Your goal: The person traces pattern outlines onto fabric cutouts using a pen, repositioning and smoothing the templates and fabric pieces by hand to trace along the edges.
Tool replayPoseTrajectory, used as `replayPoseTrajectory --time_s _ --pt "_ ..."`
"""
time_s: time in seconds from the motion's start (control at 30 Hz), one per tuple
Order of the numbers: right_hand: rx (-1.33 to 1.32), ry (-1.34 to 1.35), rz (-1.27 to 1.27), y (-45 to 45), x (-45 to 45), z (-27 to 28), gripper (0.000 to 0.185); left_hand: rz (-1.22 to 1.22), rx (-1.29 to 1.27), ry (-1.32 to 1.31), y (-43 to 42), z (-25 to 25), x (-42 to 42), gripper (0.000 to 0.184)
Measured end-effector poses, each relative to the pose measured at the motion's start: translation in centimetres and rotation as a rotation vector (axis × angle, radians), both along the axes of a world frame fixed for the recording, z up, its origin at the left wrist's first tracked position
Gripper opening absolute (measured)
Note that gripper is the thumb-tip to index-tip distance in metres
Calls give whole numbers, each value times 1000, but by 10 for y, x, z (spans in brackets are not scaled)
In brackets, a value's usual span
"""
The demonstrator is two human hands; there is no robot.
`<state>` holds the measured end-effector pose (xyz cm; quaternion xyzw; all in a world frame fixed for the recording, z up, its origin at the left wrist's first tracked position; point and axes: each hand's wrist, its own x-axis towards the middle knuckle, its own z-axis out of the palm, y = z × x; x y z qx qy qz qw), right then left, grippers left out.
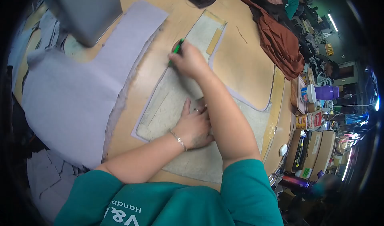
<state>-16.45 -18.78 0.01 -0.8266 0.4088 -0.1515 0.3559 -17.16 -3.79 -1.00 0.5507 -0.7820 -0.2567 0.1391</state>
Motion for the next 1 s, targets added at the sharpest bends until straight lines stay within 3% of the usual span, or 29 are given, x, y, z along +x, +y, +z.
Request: replayPoseTrajectory --time_s 0.17,0.27,0.37,0.47,0.53,0.63,0.7,0.73,0.83,0.9,1.0 --pt "-120 -14 -149 -118 2 -17 21 -5 18 64 -3 -1 0 64" --pt "-52 -158 -258 -169 7 -20 19 11 -6 105 -2 -5 -1 64" --pt "-245 -142 -341 -188 12 -21 18 33 -41 142 0 -8 -1 64" --pt "-77 -594 -302 -151 15 -16 16 44 -77 144 1 -11 -1 62" --pt "107 -536 -259 -90 21 2 14 61 -118 153 2 -14 -2 62" --pt "476 -284 166 4 18 13 14 105 -127 183 5 -21 -2 55" --pt "593 -182 284 55 18 13 15 83 -97 237 4 -26 -6 51" --pt "643 -171 309 72 18 12 15 229 -215 395 0 -34 -14 48" --pt "705 -58 332 96 21 12 14 133 61 577 -2 -21 -1 53" --pt "667 -18 355 101 22 12 15 42 -49 317 0 -23 1 56" --pt "582 -72 405 109 19 1 20 50 -144 189 0 -29 -3 59"
